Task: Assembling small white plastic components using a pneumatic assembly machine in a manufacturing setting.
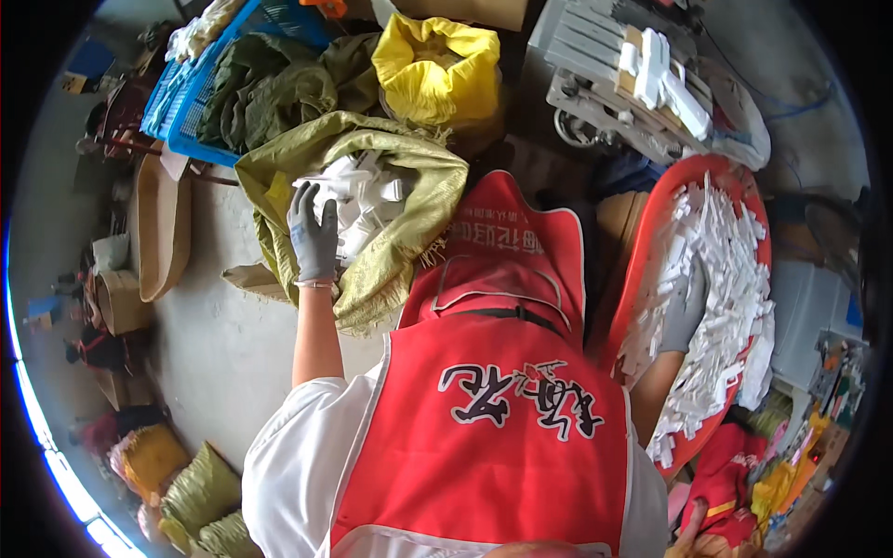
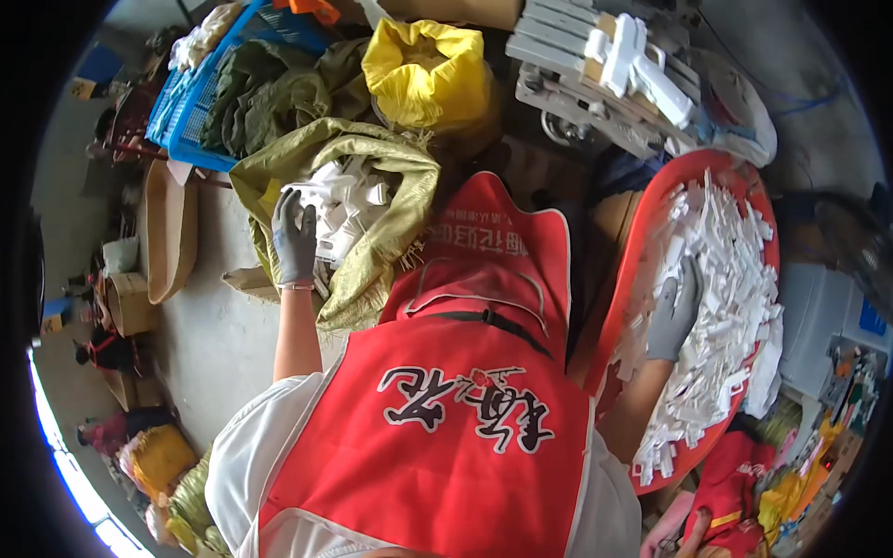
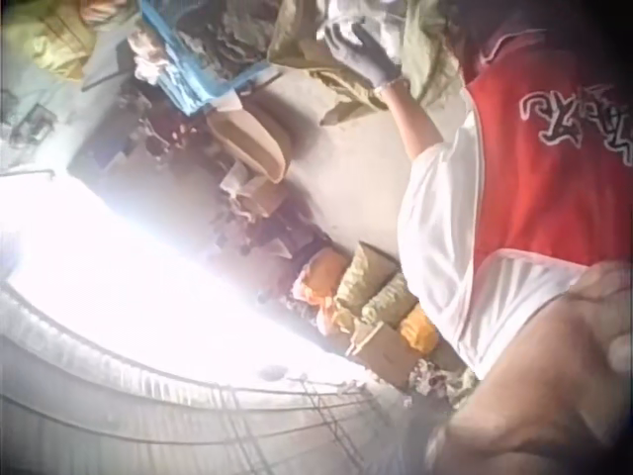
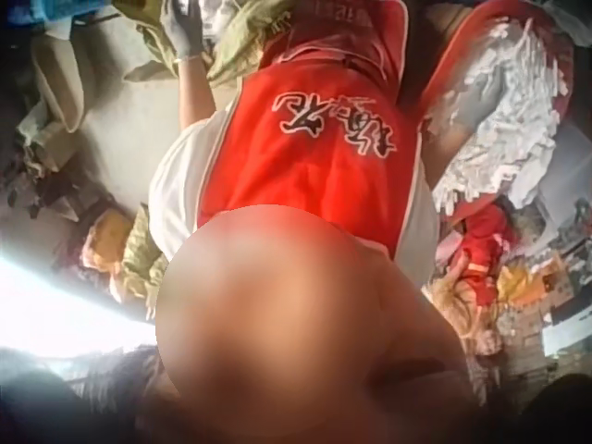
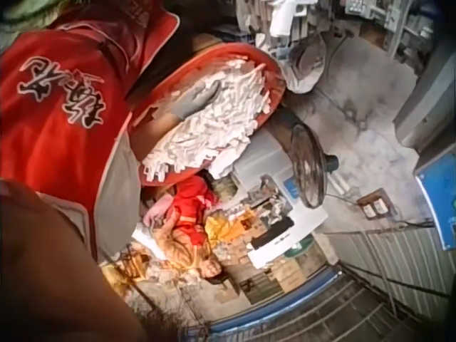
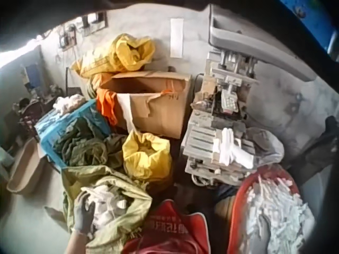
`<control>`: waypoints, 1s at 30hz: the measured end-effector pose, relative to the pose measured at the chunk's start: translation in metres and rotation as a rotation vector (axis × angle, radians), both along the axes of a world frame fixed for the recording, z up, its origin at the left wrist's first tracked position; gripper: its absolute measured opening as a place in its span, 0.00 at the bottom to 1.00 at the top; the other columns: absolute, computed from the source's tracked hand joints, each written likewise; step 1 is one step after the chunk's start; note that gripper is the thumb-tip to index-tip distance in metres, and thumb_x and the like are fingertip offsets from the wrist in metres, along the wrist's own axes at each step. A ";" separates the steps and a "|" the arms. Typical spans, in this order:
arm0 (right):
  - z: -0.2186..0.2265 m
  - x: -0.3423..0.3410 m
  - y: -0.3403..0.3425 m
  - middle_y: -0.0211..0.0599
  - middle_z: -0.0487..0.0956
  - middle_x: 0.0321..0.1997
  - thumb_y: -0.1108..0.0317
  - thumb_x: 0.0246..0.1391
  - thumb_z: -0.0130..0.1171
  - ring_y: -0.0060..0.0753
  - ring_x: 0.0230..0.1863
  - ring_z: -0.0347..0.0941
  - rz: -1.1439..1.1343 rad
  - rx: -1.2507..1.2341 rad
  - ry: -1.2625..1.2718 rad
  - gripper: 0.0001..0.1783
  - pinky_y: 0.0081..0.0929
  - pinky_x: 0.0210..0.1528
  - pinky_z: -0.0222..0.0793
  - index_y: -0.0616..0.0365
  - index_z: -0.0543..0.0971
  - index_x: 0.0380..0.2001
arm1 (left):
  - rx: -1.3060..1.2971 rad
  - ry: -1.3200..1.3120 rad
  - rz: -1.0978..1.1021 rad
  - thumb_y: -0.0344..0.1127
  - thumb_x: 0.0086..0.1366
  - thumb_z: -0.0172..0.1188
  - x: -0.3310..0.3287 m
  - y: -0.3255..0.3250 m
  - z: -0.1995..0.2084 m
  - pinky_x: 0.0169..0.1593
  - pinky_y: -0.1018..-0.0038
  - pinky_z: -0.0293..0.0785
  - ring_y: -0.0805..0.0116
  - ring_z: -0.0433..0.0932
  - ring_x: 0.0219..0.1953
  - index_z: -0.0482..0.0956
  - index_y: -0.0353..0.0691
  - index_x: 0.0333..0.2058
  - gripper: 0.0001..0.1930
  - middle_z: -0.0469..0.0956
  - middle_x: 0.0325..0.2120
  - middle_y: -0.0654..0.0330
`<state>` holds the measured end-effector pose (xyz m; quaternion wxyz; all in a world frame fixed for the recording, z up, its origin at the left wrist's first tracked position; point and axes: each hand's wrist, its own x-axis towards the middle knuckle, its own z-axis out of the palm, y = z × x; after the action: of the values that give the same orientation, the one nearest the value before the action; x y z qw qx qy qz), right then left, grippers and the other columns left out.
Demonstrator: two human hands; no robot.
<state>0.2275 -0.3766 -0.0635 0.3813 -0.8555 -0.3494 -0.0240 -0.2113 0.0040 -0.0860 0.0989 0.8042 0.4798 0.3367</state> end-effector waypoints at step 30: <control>-0.120 0.082 -0.060 0.46 0.73 0.46 0.56 0.39 0.65 0.48 0.45 0.72 -0.437 -0.507 0.321 0.22 0.39 0.45 0.70 0.50 0.76 0.39 | -0.243 0.349 -0.576 0.36 0.64 0.51 0.093 -0.012 0.025 0.33 0.73 0.72 0.70 0.77 0.26 0.75 0.35 0.44 0.14 0.79 0.30 0.54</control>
<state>0.3097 -0.4366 -0.1833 0.1931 -0.9701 -0.0892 0.1169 -0.1184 -0.0081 -0.0611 0.2012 0.9342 0.2793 0.0932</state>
